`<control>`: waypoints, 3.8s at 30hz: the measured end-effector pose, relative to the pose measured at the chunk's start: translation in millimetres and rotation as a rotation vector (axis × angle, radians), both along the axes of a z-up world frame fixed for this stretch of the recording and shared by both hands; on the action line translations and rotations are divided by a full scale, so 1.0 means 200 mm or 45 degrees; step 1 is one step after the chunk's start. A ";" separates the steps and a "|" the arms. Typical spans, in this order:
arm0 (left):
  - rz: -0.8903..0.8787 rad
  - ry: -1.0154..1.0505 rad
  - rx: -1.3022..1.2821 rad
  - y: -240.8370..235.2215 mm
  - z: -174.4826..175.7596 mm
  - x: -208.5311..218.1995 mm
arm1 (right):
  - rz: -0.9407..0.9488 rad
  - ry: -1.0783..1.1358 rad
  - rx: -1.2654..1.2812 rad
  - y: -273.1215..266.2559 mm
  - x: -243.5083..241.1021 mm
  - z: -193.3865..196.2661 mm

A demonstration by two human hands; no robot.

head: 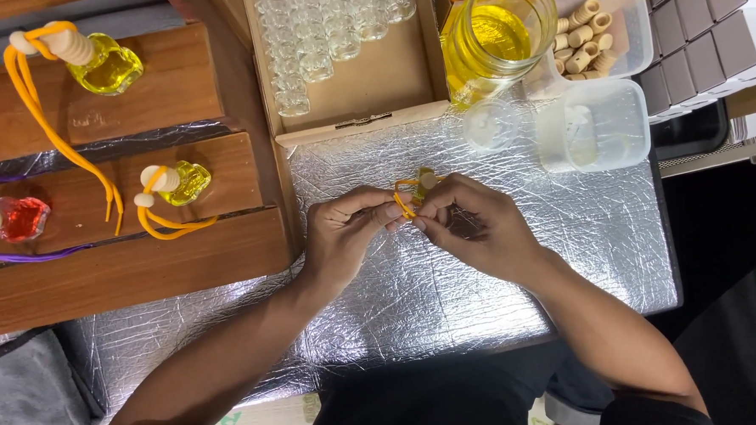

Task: The person is assembling decorative perfume bottle caps by threading a yellow cord through a wooden bead and a plastic stopper.

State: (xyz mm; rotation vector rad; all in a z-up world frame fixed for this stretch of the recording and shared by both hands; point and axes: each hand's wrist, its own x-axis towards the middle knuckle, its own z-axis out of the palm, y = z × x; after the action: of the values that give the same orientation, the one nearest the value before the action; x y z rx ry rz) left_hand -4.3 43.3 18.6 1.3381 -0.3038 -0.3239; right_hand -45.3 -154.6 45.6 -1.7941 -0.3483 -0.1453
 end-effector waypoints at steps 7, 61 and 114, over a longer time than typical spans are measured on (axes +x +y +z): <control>-0.024 0.020 -0.019 0.01 -0.02 0.00 | 0.013 -0.021 -0.045 0.00 0.01 0.02; -0.186 -0.391 0.126 0.01 -0.10 -0.04 | -0.076 -0.529 -0.235 0.01 -0.01 0.03; -0.236 -0.276 0.227 0.01 0.01 -0.01 | -0.038 0.589 -1.592 -0.67 0.68 0.34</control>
State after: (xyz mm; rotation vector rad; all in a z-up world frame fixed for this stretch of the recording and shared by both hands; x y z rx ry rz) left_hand -6.4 45.3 19.9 1.5273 -0.5944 -0.3677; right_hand 91.1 -289.4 113.2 -2.9639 -0.0420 0.5943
